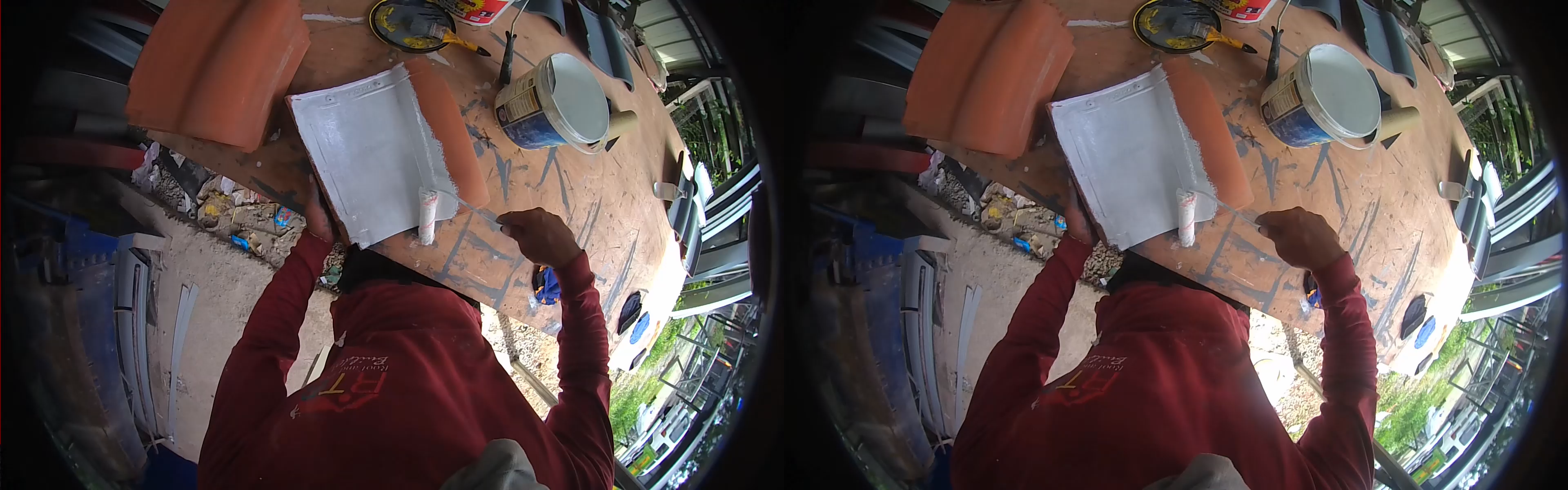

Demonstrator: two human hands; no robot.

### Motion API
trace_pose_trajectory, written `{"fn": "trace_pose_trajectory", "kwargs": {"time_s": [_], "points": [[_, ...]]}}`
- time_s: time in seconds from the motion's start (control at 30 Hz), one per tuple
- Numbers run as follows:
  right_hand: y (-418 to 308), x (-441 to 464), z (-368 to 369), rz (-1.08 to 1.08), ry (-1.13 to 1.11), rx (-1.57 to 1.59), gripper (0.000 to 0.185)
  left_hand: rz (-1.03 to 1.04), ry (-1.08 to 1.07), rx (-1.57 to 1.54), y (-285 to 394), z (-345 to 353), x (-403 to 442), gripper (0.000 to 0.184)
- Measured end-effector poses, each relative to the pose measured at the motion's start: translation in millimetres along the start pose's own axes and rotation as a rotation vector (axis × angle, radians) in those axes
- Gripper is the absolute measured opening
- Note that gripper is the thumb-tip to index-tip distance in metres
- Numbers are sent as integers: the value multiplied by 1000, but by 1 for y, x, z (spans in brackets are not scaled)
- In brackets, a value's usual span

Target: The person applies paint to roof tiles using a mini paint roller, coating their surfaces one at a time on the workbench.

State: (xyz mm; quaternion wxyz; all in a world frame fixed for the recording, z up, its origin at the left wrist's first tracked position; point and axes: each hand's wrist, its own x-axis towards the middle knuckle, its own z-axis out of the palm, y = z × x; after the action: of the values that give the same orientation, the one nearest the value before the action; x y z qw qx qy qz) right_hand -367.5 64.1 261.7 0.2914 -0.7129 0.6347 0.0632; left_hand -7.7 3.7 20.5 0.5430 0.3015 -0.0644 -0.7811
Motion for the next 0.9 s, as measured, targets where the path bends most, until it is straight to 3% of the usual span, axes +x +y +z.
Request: {"fn": "trace_pose_trajectory", "kwargs": {"time_s": [0.17,0.3,0.33,0.47,0.63,0.73,0.9], "points": [[0,-57,-1,95,177,103,21,91,17,81,-7,-9,5,60],[-9,-76,58,354,145,648,29,65,-10,62,-10,-21,8,58],[-21,-79,69,414,118,911,32,66,-9,68,-8,-16,6,58],[-54,-85,105,422,233,1322,45,133,28,159,-7,-15,7,58],[-83,-99,84,499,307,1131,52,85,18,168,-3,-6,2,59],[-75,-112,85,473,221,1542,45,121,46,210,-2,-4,1,59],[-80,-116,99,515,216,1400,32,78,40,136,-3,-10,5,61]]}}
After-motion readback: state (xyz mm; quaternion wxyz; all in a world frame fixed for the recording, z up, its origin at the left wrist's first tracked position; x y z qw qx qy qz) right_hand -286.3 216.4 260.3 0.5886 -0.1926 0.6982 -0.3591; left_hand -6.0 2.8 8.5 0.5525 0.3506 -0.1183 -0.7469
